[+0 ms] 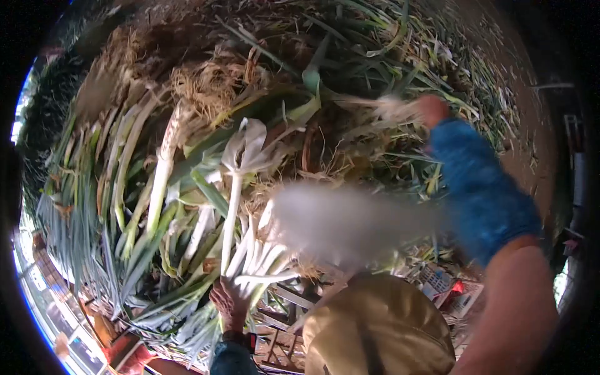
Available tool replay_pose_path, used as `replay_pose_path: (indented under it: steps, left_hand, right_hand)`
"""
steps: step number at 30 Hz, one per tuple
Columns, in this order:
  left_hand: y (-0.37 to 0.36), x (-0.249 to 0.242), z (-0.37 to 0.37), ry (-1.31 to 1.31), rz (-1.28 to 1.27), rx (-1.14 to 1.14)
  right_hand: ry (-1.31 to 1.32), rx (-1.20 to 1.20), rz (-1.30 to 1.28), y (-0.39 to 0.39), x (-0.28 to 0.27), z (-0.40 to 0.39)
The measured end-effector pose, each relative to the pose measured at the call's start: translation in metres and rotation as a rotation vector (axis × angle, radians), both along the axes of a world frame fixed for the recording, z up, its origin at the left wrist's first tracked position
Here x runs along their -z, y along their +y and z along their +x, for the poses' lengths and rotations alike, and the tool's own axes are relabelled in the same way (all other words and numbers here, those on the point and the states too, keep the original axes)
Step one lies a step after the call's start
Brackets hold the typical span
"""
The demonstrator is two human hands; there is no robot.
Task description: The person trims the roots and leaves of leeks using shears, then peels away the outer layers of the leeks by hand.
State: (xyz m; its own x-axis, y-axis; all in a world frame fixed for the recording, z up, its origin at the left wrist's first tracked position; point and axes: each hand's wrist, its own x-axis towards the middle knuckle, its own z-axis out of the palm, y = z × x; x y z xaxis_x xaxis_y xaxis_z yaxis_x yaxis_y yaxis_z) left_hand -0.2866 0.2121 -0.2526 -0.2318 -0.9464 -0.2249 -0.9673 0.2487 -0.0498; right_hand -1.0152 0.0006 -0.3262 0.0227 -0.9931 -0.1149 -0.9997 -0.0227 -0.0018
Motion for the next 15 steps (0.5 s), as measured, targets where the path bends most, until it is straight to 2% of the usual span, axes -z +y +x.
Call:
replay_pose_path:
  steps: [1,3,5,6,7,8,9,11,13,14,15]
  left_hand:
    - [0.0,0.0,0.0,0.036,0.023,-0.016]
    - [-0.006,-0.004,-0.011,0.036,-0.009,-0.037]
    - [-0.003,-0.006,-0.007,0.051,-0.03,-0.018]
    - [-0.004,-0.007,-0.006,0.069,0.005,-0.045]
    - [-0.003,-0.008,-0.007,0.056,-0.012,-0.032]
    - [-0.001,-0.009,-0.006,0.041,-0.023,-0.014]
    - [0.0,-0.006,-0.005,0.061,-0.005,-0.038]
    - [0.0,-0.006,-0.006,0.116,0.049,-0.078]
    - [0.001,-0.008,-0.004,0.122,0.139,-0.127]
    - [0.005,0.0,-0.001,0.133,0.081,-0.122]
    - [0.002,-0.004,-0.004,0.149,0.112,-0.141]
  right_hand:
    - [0.473,0.187,0.387,-0.012,-0.077,-0.018]
    - [0.437,0.181,0.219,-0.023,-0.143,0.028]
    - [-0.038,-0.21,-0.051,-0.03,-0.124,0.089]
    - [-0.34,-0.235,0.026,-0.039,-0.131,0.159]
    - [-0.355,-0.343,-0.071,-0.043,-0.138,0.228]
    - [-0.391,-0.351,-0.091,-0.045,-0.131,0.283]
    - [-0.449,-0.303,0.076,-0.046,-0.128,0.329]
    - [-0.214,-0.541,0.004,-0.048,-0.089,0.388]
    - [0.027,-0.437,0.345,-0.075,-0.097,0.382]
    - [-0.231,-0.441,0.149,-0.085,-0.084,0.33]
    - [-0.449,-0.283,0.024,-0.094,-0.076,0.264]
